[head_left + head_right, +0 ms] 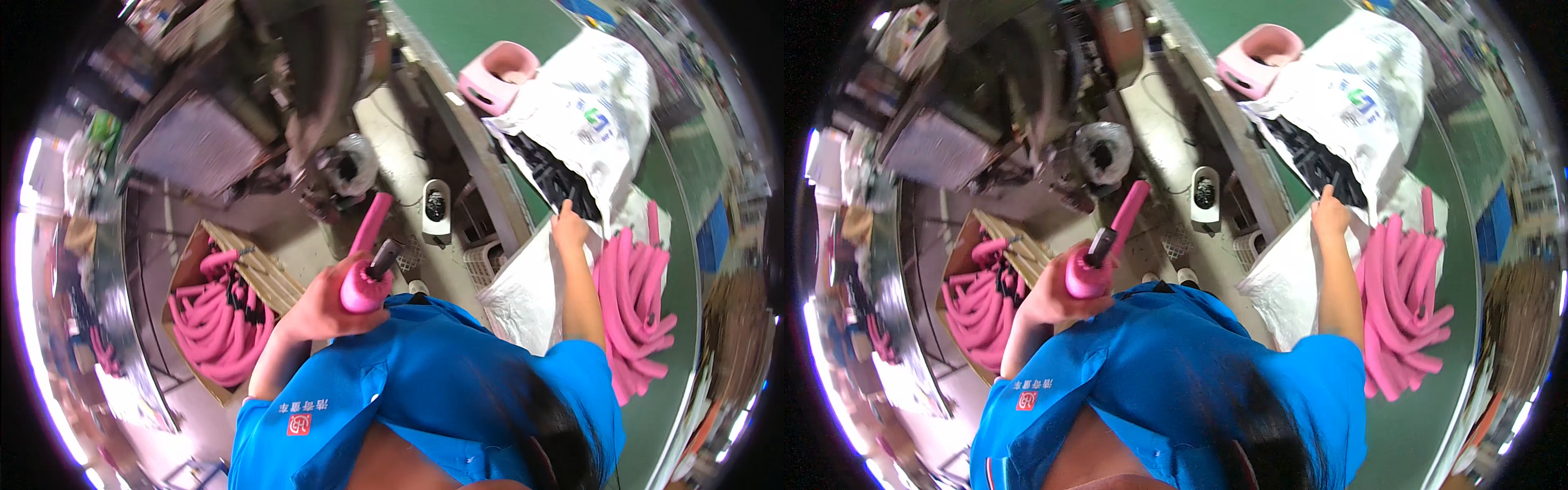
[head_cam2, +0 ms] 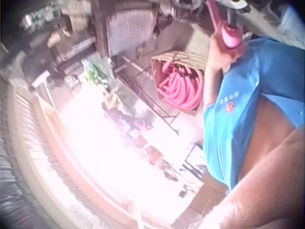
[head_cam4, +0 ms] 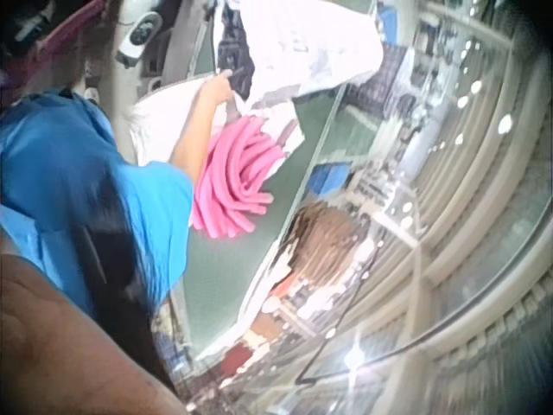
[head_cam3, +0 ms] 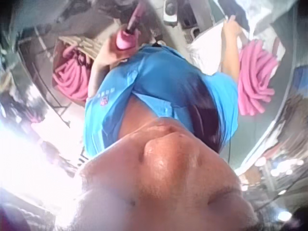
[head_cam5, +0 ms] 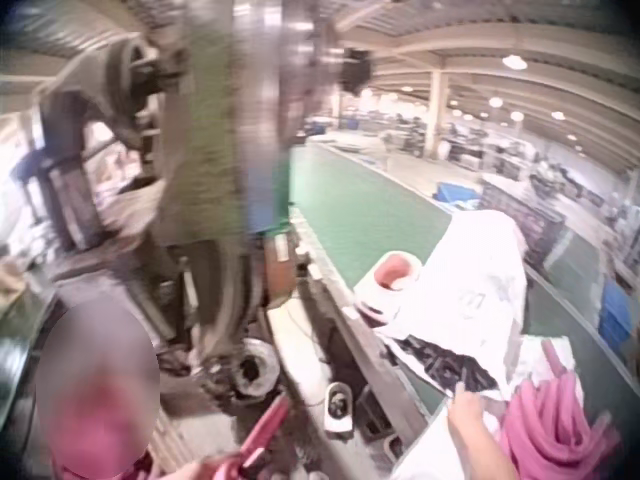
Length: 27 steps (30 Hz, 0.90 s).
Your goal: The person repeatedly picks up pink foam handles and black plastic caps, inserts the caps into the handles, and places the assembled units into a cardboard box. The process is continuous and repetitive throughout the clip.
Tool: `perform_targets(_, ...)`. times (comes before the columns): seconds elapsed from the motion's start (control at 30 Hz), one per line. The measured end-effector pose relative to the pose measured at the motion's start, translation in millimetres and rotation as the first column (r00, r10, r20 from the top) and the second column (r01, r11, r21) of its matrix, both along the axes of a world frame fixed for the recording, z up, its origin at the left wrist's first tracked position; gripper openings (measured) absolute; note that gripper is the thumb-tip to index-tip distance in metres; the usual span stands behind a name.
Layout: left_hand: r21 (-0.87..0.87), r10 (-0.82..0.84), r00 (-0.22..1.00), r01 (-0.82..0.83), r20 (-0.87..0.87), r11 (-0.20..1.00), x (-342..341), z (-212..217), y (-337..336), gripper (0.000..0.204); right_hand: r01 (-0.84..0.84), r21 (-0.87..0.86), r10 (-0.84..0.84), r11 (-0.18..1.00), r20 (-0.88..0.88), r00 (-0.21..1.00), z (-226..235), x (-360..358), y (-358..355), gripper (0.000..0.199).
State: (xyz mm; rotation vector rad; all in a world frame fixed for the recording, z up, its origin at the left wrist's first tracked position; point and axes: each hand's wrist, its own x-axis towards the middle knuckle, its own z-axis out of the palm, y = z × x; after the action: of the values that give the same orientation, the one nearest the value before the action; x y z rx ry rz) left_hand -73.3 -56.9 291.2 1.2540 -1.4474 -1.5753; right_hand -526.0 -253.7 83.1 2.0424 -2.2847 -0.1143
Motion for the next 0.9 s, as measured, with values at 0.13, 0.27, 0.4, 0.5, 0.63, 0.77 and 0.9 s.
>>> perform_targets(0.13,-0.145,0.092,0.974,-0.062,0.209,0.987,0.8,-15.8,12.2,0.043,-0.234,-0.477,0.516,0.847,0.631,0.58,81.4,100.2,15.1,0.02)
perform_targets(0.27,-0.067,0.118,0.968,-0.105,0.22,0.992,4.7,-17.5,21.3,0.044,-0.446,-0.053,-0.066,0.893,0.967,-0.246,176.3,206.3,75.0,0.018)
perform_targets(0.4,-0.075,0.189,0.973,-0.18,0.134,0.981,5.6,-18.9,30.6,0.041,-0.586,-0.13,-0.043,0.799,0.961,-0.272,187.9,250.9,104.1,0.018)
perform_targets(0.5,-0.094,0.198,0.977,-0.19,0.081,0.977,9.1,-22.1,35.0,0.039,-0.62,-0.137,-0.076,0.772,0.949,-0.305,180.0,258.8,108.0,0.019)
perform_targets(0.63,-0.161,0.181,0.981,-0.168,0.07,0.973,11.4,-21.4,38.9,0.03,-0.672,-0.182,-0.054,0.718,0.948,-0.314,174.5,262.2,105.3,0.018)
perform_targets(0.77,-0.084,0.08,0.981,-0.066,0.177,0.994,18.1,-17.5,43.9,0.027,-0.713,-0.249,0.046,0.655,0.956,-0.291,173.3,263.6,105.0,0.017)
perform_targets(0.9,0.0,-0.042,0.988,0.042,0.147,0.999,20.2,-22.0,51.2,0.027,-0.753,-0.281,0.165,0.594,0.96,-0.228,169.2,268.5,109.0,0.018)
